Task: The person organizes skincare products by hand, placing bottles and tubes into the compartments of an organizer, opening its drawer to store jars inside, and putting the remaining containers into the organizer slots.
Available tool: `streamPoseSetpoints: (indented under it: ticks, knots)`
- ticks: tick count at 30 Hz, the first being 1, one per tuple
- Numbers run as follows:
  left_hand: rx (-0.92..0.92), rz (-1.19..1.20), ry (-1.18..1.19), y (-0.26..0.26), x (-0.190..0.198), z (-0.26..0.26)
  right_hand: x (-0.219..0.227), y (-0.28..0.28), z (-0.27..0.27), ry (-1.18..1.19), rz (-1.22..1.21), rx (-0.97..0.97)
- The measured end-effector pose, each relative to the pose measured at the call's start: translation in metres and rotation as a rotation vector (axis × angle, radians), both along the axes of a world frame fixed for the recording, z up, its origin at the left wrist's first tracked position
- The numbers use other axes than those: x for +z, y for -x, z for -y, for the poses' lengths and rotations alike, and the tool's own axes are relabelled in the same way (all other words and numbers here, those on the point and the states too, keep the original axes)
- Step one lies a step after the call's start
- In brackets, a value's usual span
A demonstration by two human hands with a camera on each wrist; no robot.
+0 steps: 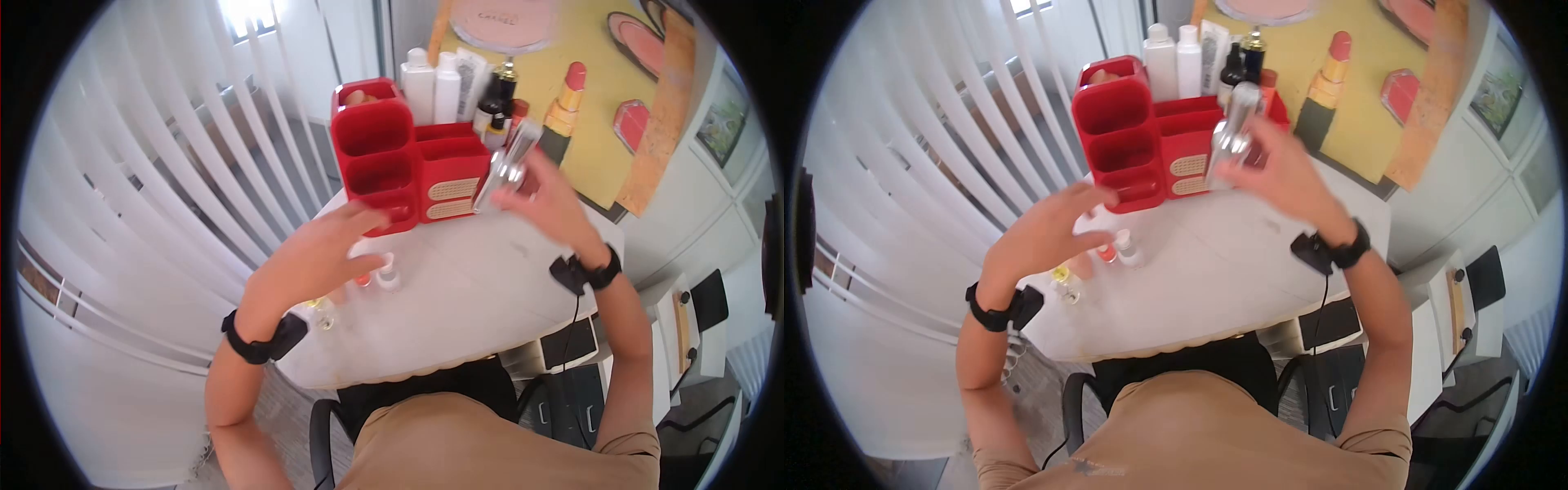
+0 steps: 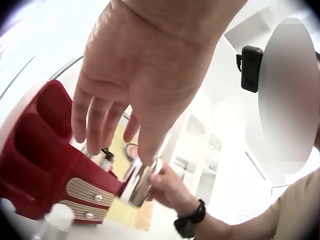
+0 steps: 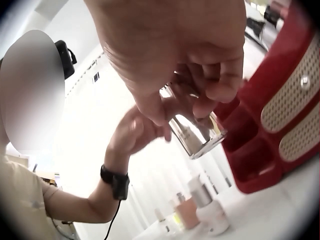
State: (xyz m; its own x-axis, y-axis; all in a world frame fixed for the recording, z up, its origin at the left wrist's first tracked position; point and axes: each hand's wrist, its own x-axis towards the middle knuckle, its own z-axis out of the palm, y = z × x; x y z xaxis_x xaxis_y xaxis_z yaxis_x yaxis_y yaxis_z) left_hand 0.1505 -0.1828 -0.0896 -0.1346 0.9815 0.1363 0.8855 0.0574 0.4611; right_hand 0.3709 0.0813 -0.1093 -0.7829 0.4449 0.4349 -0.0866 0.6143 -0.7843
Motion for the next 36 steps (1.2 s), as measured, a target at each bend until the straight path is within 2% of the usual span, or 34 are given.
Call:
streamPoseSetpoints:
  ticks: [1,5,7,9,12,13,18,20,21,23,24,25,27,30,33,35,36]
  knots:
    - [0.038,-0.079,0.089,0.011,-0.01,0.006,0.007,0.0,-0.026,-0.095,-0.099,-0.066]
    - [0.14,-0.134,0.278,0.029,-0.042,0.021,0.028,0.006,-0.103,-0.285,0.033,-0.342]
    - [0.195,-0.126,0.353,0.029,-0.047,0.022,0.025,0.014,-0.115,-0.285,0.095,-0.298]
    - [0.191,-0.127,0.322,0.031,-0.052,0.023,0.019,0.025,-0.127,-0.268,0.216,-0.202]
    - [0.174,-0.135,0.285,0.032,-0.052,0.021,0.012,0.037,-0.139,-0.394,0.322,-0.187]
    - [0.157,-0.138,0.279,0.031,-0.053,0.02,0.018,0.038,-0.139,-0.425,0.424,-0.245]
    - [0.126,-0.143,0.227,0.027,-0.047,0.011,0.016,0.026,-0.142,-0.29,0.308,-0.143]
    - [0.128,-0.12,0.216,0.026,-0.042,0.01,0.023,0.01,-0.113,-0.267,0.108,-0.339]
    - [0.116,-0.107,0.225,0.027,-0.039,0.008,0.019,0.009,-0.101,-0.259,0.11,-0.322]
    - [0.114,-0.101,0.256,0.032,-0.036,0.008,0.007,-0.001,-0.077,-0.106,0.068,-0.136]
    - [0.119,-0.098,0.262,0.036,-0.035,0.008,-0.002,0.001,-0.053,-0.154,0.223,-0.05]
    - [0.132,-0.098,0.298,0.04,-0.035,0.009,-0.019,0.004,-0.026,-0.27,0.197,0.125]
    - [0.154,-0.1,0.341,0.044,-0.037,0.011,-0.038,0.019,0.027,-0.193,0.409,0.259]
    - [0.185,-0.118,0.44,0.048,-0.046,0.013,-0.075,0.052,0.062,-0.289,0.351,0.35]
    - [0.206,-0.096,0.489,0.05,-0.052,0.015,-0.093,0.079,0.075,-0.19,0.339,0.364]
    - [0.191,-0.067,0.474,0.051,-0.055,0.016,-0.103,0.091,0.074,-0.142,0.383,0.491]
    - [0.19,-0.067,0.477,0.05,-0.056,0.017,-0.107,0.091,0.073,-0.139,0.383,0.491]
